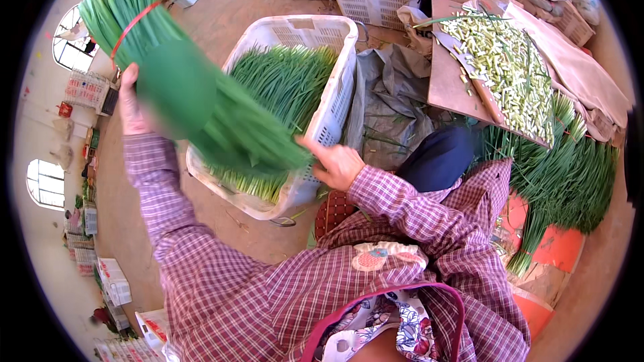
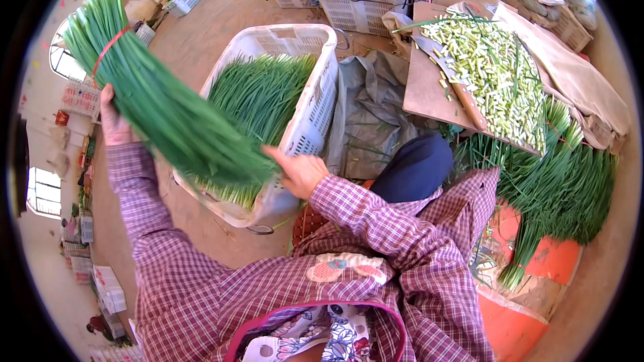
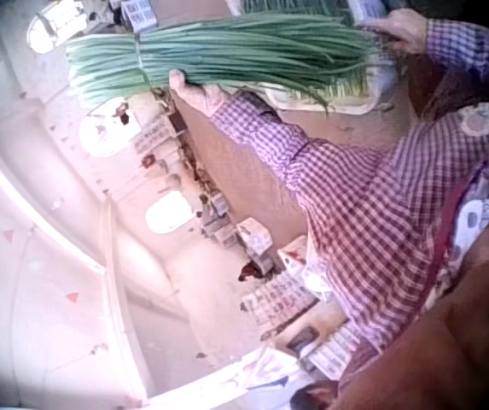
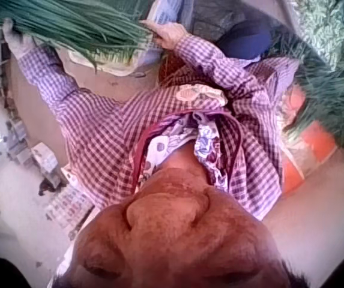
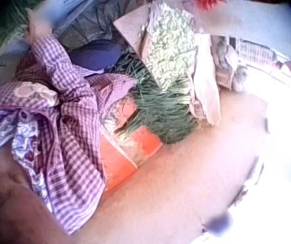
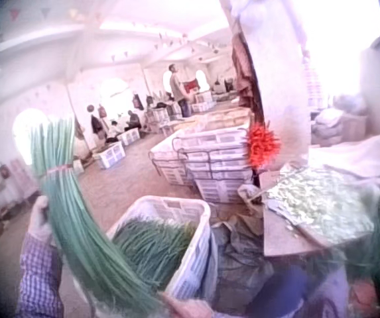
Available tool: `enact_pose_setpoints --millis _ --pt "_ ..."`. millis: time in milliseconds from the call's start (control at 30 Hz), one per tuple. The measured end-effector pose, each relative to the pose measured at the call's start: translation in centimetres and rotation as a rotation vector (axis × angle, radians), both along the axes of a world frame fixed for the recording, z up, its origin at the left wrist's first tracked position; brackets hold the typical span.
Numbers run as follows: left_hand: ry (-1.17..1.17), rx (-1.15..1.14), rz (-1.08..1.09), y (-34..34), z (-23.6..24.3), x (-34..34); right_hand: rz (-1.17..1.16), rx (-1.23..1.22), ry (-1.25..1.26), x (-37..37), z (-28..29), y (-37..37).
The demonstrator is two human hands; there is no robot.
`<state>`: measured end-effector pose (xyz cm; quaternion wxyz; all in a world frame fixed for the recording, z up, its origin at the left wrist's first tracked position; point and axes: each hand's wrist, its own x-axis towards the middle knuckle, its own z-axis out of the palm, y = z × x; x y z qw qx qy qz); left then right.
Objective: The person trims the root ends of bundled green shoots with a knife and then packs the bundles into a plastic crate.
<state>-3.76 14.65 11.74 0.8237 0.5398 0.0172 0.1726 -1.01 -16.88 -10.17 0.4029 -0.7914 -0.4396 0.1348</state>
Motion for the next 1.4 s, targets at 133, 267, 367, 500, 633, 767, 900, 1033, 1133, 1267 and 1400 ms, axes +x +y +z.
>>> enact_pose_setpoints --millis 133,267,367,500,633,767,900,1033,1133,1267,1400 --pt "0.206 0.554 0.145 3.2 0.3 0.1 0.095 -0.118 0.064 0.4 -4.3 -3.8" --pt "0.514 0.597 0.017 5.0 -8.0 3.5 -0.048 0.053 0.052 1.6 -3.0 -7.2" --pt "0.378 0.534 -0.06 -1.0 -16.2 9.0 -0.167 0.05 0.136 2.7 -1.5 -9.6" --pt "0.552 0.363 -0.262 -3.0 -24.2 15.8 -0.332 0.046 0.144 3.3 0.0 -12.7" --pt "0.65 0.354 -0.345 -5.0 -28.2 21.6 -0.525 0.018 0.219 3.5 0.1 -16.2" --pt "0.714 0.512 -0.309 -4.4 -32.6 23.5 -0.668 -0.013 0.273 3.6 0.4 -17.6" --pt "0.68 0.542 -0.259 -3.2 -35.3 23.2 -0.742 -0.04 0.338 4.4 -0.3 -17.9" --pt "0.718 0.485 -0.306 -7.1 -33.8 25.0 -0.808 -0.033 0.325 4.3 -0.5 -18.9" --pt "0.655 0.541 -0.237 -6.3 -37.6 25.4 -0.765 -0.053 0.204 4.6 -1.5 -19.1" --pt "0.721 0.477 -0.282 2.0 -42.1 26.1 -0.799 -0.15 0.031 4.6 -1.3 -18.8" --pt "0.572 1.154 -0.193 1.2 -40.7 27.8 -0.945 -0.134 0.012 1.0 -1.0 -21.4"
